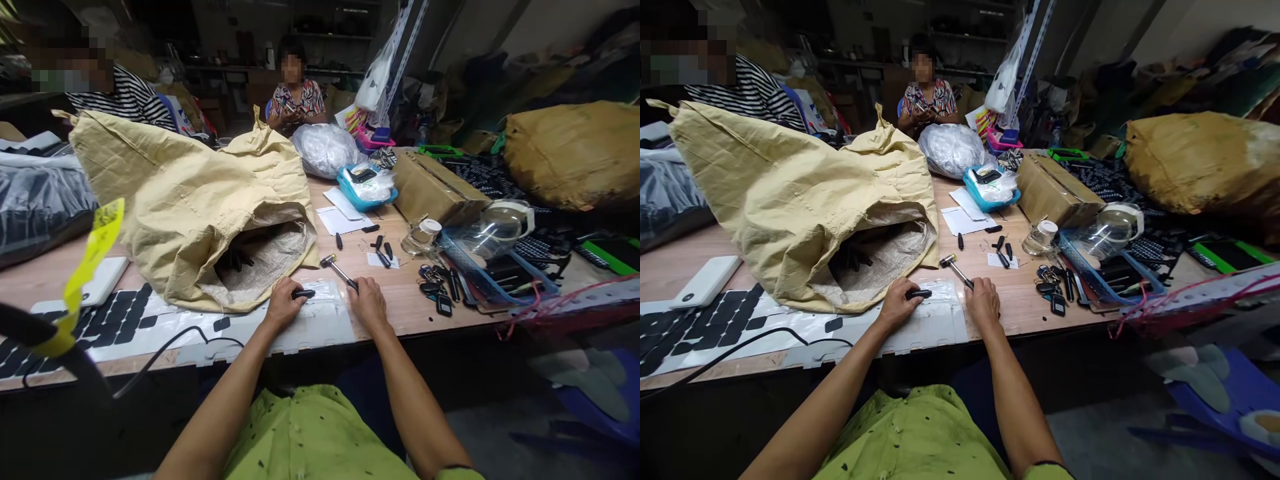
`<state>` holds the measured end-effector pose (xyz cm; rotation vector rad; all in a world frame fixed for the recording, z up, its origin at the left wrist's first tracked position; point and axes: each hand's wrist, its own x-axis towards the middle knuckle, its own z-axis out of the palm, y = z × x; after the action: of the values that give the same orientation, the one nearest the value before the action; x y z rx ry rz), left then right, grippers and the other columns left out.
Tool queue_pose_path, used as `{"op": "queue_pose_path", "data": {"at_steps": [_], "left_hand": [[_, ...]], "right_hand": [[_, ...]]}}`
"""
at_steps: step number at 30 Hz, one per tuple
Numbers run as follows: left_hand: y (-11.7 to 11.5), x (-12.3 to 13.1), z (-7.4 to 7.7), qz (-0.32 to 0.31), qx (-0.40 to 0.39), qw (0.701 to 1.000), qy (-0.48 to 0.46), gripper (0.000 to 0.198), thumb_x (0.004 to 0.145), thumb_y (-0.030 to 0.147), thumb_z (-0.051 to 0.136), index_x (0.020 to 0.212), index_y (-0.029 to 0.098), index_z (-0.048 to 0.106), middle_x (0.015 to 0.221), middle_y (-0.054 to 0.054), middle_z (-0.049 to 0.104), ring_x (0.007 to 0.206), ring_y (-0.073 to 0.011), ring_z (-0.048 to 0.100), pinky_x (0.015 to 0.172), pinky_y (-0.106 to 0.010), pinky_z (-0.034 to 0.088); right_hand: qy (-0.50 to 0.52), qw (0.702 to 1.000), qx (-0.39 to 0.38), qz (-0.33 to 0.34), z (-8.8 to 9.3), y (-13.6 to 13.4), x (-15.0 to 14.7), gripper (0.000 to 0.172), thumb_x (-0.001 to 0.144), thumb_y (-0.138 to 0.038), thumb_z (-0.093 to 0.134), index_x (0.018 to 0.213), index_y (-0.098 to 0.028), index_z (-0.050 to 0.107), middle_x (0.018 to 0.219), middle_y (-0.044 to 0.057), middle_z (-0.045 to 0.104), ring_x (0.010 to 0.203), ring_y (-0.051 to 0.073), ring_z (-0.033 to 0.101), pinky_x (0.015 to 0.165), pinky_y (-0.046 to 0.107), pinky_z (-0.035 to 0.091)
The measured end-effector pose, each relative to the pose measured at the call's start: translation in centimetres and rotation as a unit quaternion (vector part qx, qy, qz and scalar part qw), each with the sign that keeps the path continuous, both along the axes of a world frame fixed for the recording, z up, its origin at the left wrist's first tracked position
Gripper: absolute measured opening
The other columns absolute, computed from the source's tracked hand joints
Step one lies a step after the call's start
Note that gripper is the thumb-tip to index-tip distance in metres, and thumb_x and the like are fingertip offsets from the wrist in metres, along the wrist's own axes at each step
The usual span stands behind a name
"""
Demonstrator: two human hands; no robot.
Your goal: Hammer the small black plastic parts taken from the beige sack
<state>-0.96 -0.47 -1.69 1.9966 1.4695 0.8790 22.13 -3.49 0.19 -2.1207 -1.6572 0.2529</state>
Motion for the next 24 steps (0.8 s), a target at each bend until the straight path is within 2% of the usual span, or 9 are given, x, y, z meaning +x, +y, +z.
{"op": "queue_pose_path", "data": {"at_steps": [3,5,8,10,13,16,21,24], "left_hand": [[0.0,0.0,0.0,-0.002,-0.003,1.000,-0.002,0.012,0.070,0.014,0.072,0.079,0.022,0.069,0.081,-0.001,0.061,0.082,-0.0204,0.057,0.083,-0.036,0.046],[-0.1,0.0,0.1,-0.005,-0.005,1.000,-0.002,0.012,0.070,0.015,0.073,0.079,0.022,0.069,0.081,-0.001,0.061,0.082,-0.0205,0.057,0.083,-0.036,0.046],[-0.1,-0.1,0.0,-0.008,-0.002,1.000,0.002,0.012,0.071,0.015,0.073,0.080,0.023,0.070,0.080,-0.001,0.061,0.082,-0.0205,0.057,0.083,-0.036,0.046],[0.0,-0.1,-0.1,-0.009,0.001,1.000,0.005,0.012,0.072,0.016,0.072,0.081,0.023,0.071,0.080,-0.001,0.062,0.081,-0.0203,0.056,0.082,-0.036,0.046],[0.0,-0.1,-0.2,-0.008,0.009,1.000,0.004,0.012,0.072,0.017,0.072,0.082,0.024,0.072,0.079,-0.001,0.062,0.080,-0.0203,0.057,0.082,-0.036,0.046],[-0.1,0.0,-0.2,-0.011,0.010,1.000,-0.004,0.011,0.073,0.016,0.071,0.080,0.024,0.074,0.077,-0.001,0.061,0.080,-0.0201,0.057,0.082,-0.036,0.046],[-0.3,0.1,-0.1,-0.019,0.006,1.000,-0.010,0.014,0.075,0.014,0.067,0.079,0.025,0.076,0.074,-0.001,0.059,0.078,-0.0189,0.057,0.080,-0.035,0.046],[-0.4,0.1,-0.3,-0.017,0.000,1.000,-0.011,0.019,0.074,0.012,0.067,0.082,0.026,0.077,0.074,0.000,0.059,0.077,-0.0188,0.057,0.079,-0.035,0.047]], "right_hand": [[0.107,0.993,0.045,-0.003,0.2,-0.8,0.0,0.019,0.087,-0.033,0.052,0.090,-0.021,0.066,0.092,0.008,0.063,0.089,0.022,0.057,0.075,0.032,0.045],[0.212,0.974,0.074,0.004,0.7,-2.0,-0.5,0.026,0.088,-0.042,0.050,0.088,-0.021,0.065,0.086,0.006,0.064,0.080,0.021,0.057,0.070,0.031,0.046],[0.374,0.925,0.033,0.050,1.8,-4.1,-1.9,0.037,0.088,-0.052,0.049,0.099,-0.021,0.064,0.075,0.001,0.063,0.060,0.016,0.051,0.056,0.028,0.042],[0.426,0.901,0.000,0.088,2.4,-5.2,-3.0,0.040,0.088,-0.053,0.050,0.110,-0.021,0.061,0.072,-0.002,0.063,0.055,0.014,0.049,0.053,0.026,0.041],[0.382,0.916,-0.010,0.118,2.6,-6.4,-4.4,0.031,0.089,-0.046,0.049,0.102,-0.022,0.064,0.065,-0.004,0.060,0.057,0.013,0.052,0.058,0.025,0.044],[0.308,0.940,-0.007,0.144,1.9,-7.0,-5.2,0.027,0.091,-0.040,0.045,0.094,-0.023,0.066,0.070,-0.001,0.065,0.064,0.015,0.058,0.063,0.027,0.048],[0.247,0.954,0.033,0.168,0.7,-7.1,-6.0,0.034,0.092,-0.033,0.042,0.109,-0.022,0.069,0.098,0.008,0.074,0.089,0.022,0.069,0.084,0.034,0.055],[0.241,0.954,0.069,0.164,0.2,-6.9,-6.4,0.039,0.094,-0.034,0.042,0.123,-0.022,0.066,0.121,0.010,0.071,0.111,0.023,0.067,0.097,0.037,0.053]]}}
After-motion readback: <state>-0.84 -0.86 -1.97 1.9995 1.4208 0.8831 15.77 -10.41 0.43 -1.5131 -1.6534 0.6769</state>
